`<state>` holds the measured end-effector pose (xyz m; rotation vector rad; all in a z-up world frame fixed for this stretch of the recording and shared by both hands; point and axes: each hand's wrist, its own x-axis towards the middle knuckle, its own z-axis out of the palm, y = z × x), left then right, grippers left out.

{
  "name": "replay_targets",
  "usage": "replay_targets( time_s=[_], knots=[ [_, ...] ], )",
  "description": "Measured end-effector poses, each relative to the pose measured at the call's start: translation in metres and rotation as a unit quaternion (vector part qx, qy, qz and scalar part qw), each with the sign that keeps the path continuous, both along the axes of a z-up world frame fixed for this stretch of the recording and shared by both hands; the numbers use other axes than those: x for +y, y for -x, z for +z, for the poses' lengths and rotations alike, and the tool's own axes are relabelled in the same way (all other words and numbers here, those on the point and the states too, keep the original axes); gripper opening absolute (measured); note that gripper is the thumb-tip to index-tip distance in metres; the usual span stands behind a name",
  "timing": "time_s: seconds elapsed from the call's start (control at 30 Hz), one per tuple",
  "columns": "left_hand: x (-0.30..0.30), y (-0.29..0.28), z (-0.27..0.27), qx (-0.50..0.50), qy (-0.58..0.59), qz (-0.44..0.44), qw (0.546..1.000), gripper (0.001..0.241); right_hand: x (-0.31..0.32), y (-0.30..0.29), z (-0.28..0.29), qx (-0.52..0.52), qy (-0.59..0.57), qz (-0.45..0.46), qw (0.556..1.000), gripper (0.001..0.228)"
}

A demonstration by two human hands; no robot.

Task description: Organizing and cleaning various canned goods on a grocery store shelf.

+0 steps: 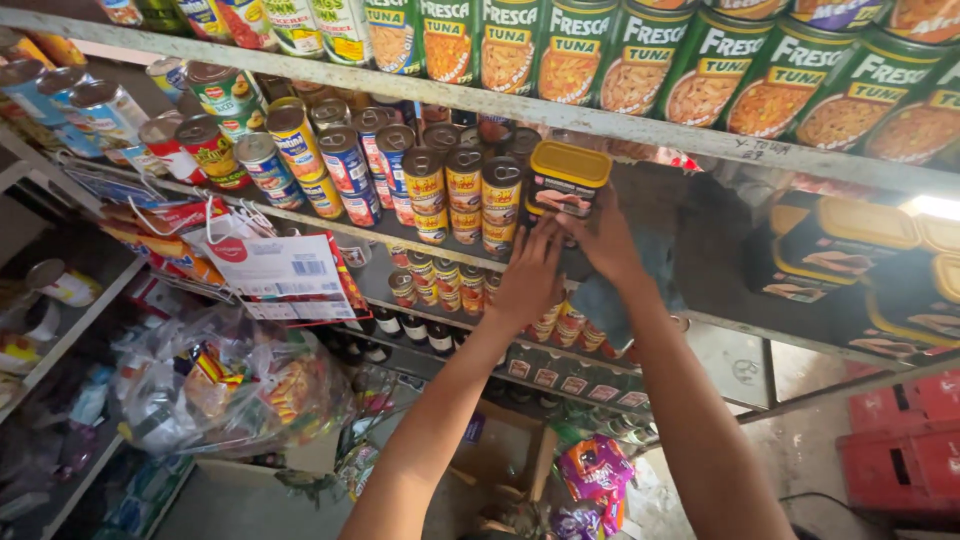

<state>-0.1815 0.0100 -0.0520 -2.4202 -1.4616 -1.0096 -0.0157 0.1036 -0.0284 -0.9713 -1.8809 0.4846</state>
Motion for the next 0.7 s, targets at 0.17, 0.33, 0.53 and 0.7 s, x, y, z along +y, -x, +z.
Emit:
replay_targets(
  time_s=[0.17,0.33,0.53,0.7],
  knots=[
    [-0.015,-0.032,-0.008,-0.154,-0.001,-0.067,0.986,0.085,-0.042,-0.028,-0.001,-0.025,-0.117,-0.061,0.991,0.074],
    [-0.021,-0.097,0.015,-0.24,0.047,-0.131,0.961,0.079,-0.083,-0.085,0.009,-0.047,-0.135,-0.115,0.983,0.061],
    [0.008,-0.194,0.011,-0.27,0.044,-0.197,0.941,0.083,-0.112,-0.162,0.02,-0.097,-0.145,-0.196,0.965,0.061],
    [0.057,-0.268,-0.005,-0.338,0.008,-0.223,0.914,0.095,-0.119,-0.215,0.018,-0.061,-0.13,-0.243,0.959,0.058]
  ],
)
